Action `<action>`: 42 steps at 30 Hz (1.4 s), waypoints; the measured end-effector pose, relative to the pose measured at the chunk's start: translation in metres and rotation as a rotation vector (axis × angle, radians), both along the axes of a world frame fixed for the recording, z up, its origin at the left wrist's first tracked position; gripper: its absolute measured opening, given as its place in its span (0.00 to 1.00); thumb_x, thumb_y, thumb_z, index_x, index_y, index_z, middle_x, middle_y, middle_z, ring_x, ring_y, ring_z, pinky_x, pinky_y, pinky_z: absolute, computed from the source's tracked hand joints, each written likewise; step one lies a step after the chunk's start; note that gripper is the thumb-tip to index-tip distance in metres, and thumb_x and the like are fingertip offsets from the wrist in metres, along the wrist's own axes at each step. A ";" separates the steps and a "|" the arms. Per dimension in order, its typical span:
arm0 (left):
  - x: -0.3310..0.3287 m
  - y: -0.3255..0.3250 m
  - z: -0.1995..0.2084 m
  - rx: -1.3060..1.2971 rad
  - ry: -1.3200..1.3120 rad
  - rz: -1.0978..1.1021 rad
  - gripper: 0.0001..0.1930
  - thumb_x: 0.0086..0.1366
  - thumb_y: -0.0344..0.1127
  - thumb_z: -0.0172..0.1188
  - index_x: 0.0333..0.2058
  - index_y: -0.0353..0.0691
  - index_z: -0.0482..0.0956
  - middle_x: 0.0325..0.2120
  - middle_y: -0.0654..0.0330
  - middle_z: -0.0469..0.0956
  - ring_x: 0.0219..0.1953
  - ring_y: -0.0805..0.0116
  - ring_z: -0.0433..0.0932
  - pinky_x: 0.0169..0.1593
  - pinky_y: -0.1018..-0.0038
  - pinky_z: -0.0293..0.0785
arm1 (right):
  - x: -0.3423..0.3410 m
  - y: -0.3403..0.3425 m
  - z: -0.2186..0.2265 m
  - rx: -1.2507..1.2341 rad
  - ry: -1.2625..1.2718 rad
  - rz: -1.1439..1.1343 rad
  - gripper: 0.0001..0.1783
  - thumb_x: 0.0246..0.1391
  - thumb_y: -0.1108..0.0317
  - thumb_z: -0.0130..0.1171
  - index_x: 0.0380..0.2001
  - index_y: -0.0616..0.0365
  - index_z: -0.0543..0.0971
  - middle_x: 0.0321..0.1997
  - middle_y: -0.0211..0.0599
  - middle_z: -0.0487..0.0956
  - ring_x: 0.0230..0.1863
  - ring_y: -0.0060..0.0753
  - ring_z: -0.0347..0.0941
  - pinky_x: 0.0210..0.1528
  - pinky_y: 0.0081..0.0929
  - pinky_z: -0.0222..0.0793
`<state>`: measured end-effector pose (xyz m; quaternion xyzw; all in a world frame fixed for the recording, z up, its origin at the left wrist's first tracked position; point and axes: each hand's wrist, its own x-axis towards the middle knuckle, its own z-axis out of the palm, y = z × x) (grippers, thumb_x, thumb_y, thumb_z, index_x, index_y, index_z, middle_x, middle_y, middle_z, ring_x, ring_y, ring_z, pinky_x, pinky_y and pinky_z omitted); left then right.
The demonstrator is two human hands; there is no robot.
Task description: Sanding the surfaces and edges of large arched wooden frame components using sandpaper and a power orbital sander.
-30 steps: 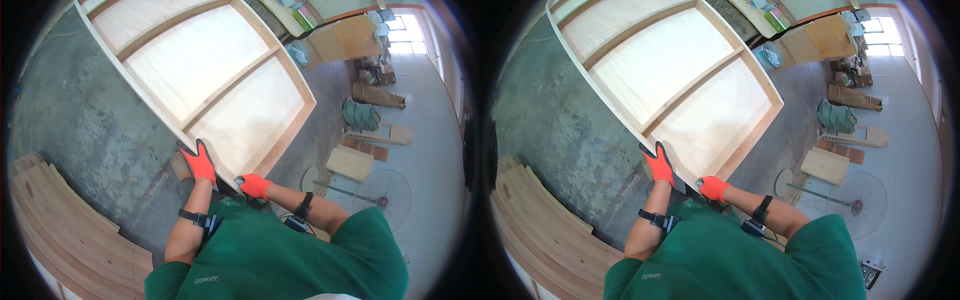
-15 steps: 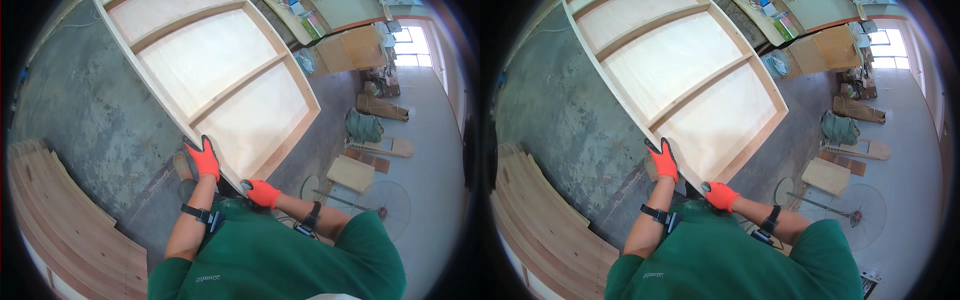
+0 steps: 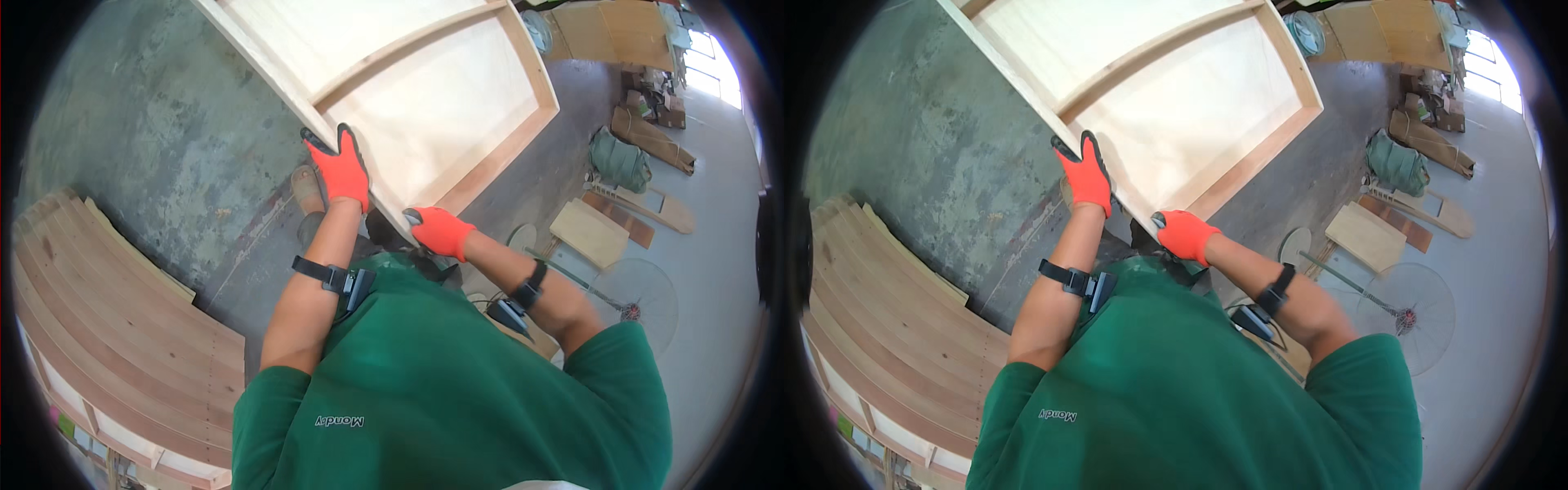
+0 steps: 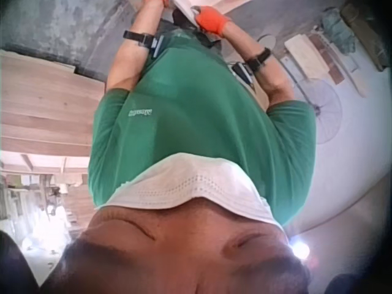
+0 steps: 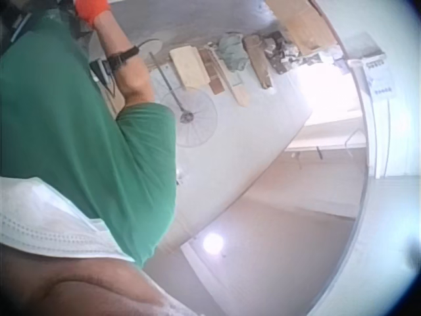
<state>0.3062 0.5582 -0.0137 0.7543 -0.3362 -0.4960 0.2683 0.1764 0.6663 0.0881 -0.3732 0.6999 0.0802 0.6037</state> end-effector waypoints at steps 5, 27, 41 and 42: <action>-0.005 -0.009 0.034 0.109 0.388 0.077 0.45 0.69 0.47 0.56 0.71 0.35 0.37 0.72 0.47 0.43 0.73 0.54 0.45 0.72 0.65 0.45 | 0.001 0.010 0.029 0.039 -0.050 -0.293 0.14 0.53 0.67 0.47 0.41 0.61 0.74 0.33 0.53 0.80 0.37 0.53 0.77 0.42 0.44 0.70; -0.004 0.001 -0.008 -0.098 0.500 0.196 0.41 0.70 0.46 0.55 0.71 0.36 0.42 0.68 0.52 0.57 0.66 0.60 0.60 0.67 0.69 0.55 | 0.005 0.009 0.024 -0.089 -0.035 -0.113 0.15 0.54 0.66 0.46 0.40 0.64 0.75 0.34 0.56 0.79 0.36 0.54 0.76 0.41 0.42 0.70; -0.006 -0.003 -0.009 -0.150 0.464 0.207 0.42 0.68 0.46 0.58 0.70 0.34 0.46 0.70 0.50 0.53 0.69 0.59 0.56 0.67 0.69 0.55 | -0.087 -0.030 0.039 -0.150 -0.284 -0.066 0.27 0.59 0.70 0.51 0.62 0.57 0.69 0.43 0.40 0.81 0.41 0.30 0.80 0.42 0.29 0.77; -0.004 -0.004 -0.008 -0.195 0.474 0.195 0.41 0.68 0.45 0.58 0.69 0.33 0.48 0.67 0.51 0.57 0.67 0.60 0.59 0.66 0.68 0.57 | -0.101 -0.033 0.023 -0.308 -0.220 0.137 0.27 0.58 0.69 0.51 0.62 0.57 0.70 0.45 0.40 0.81 0.45 0.34 0.79 0.47 0.32 0.75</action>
